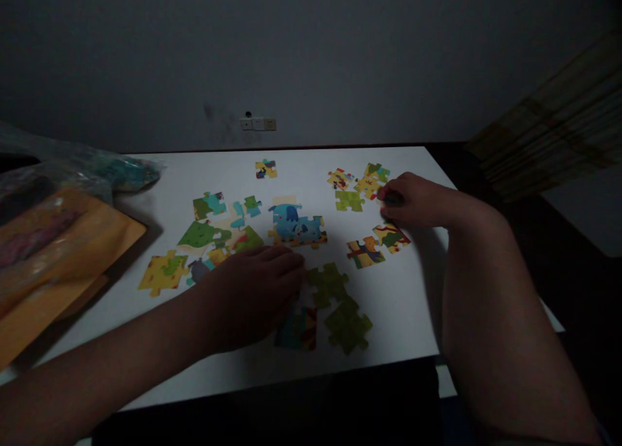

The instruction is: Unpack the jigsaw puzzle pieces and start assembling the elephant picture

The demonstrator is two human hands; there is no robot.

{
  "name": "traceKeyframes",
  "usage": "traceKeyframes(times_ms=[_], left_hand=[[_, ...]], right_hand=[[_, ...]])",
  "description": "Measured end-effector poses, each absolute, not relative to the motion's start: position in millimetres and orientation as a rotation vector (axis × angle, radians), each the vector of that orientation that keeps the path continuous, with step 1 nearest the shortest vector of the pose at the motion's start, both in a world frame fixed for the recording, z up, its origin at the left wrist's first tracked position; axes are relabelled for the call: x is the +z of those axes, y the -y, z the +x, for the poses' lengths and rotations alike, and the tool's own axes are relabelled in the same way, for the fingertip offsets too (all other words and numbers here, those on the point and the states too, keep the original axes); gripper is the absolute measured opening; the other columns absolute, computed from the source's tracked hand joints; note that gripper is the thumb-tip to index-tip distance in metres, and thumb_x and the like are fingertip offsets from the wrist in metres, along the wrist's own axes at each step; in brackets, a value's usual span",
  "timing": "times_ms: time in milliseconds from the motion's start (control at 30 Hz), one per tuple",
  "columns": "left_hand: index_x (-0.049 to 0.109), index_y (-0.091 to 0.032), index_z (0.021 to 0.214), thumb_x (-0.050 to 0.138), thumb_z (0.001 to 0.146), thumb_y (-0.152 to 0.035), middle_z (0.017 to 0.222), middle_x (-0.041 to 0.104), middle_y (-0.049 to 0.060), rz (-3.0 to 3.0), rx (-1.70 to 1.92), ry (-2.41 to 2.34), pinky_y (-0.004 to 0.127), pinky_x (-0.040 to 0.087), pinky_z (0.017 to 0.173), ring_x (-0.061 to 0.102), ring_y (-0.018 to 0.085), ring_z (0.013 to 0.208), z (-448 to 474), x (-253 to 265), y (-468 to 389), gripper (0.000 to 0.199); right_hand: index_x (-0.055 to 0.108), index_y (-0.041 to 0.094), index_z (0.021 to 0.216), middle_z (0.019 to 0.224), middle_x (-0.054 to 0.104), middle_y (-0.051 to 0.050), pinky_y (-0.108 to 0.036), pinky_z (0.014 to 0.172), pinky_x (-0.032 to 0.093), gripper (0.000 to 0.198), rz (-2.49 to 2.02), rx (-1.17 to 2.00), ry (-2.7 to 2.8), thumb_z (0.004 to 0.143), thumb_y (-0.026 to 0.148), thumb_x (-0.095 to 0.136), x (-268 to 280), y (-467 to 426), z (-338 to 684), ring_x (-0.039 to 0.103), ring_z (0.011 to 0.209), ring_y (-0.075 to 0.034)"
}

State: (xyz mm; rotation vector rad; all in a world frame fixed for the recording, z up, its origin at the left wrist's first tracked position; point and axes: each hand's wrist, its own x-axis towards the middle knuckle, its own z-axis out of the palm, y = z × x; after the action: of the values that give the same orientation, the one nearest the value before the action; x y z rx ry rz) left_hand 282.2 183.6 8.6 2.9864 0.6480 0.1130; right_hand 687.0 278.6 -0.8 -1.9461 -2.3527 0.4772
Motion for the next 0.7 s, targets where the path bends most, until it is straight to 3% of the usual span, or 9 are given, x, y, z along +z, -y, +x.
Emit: traceKeyframes(times_ms=[267, 467, 700], left_hand=[[0.077, -0.018, 0.119, 0.059, 0.110, -0.017, 0.124, 0.084, 0.010, 2.961, 0.412, -0.577, 0.043, 0.068, 0.099, 0.080, 0.028, 0.115, 266.9, -13.1, -189.6, 0.020], [0.076, -0.018, 0.111, 0.058, 0.110, -0.014, 0.118, 0.084, 0.009, 2.915, 0.471, -0.523, 0.043, 0.070, 0.093, 0.080, 0.027, 0.108, 268.3, -14.4, -188.5, 0.018], [0.077, -0.018, 0.112, 0.057, 0.109, -0.011, 0.116, 0.085, 0.010, 2.929, 0.497, -0.505, 0.039, 0.069, 0.088, 0.081, 0.025, 0.103, 265.2, -15.6, -191.0, 0.021]], right_hand=[[0.080, 0.026, 0.115, 0.114, 0.084, -0.009, -0.042, 0.088, 0.064, 0.031, -1.919, 0.733, 2.216, 0.086, 0.034, 0.072, 11.1, -268.4, 670.9, 0.078, 0.096, -0.029], [0.085, 0.024, 0.108, 0.113, 0.086, -0.010, -0.043, 0.091, 0.061, 0.037, -2.148, 0.385, 2.129, 0.080, 0.016, 0.062, 13.6, -274.4, 679.7, 0.078, 0.098, -0.030], [0.088, 0.025, 0.110, 0.113, 0.087, -0.010, -0.041, 0.089, 0.062, 0.040, -2.254, 0.330, 2.175, 0.076, 0.017, 0.068, 14.3, -269.8, 694.2, 0.078, 0.097, -0.030]])
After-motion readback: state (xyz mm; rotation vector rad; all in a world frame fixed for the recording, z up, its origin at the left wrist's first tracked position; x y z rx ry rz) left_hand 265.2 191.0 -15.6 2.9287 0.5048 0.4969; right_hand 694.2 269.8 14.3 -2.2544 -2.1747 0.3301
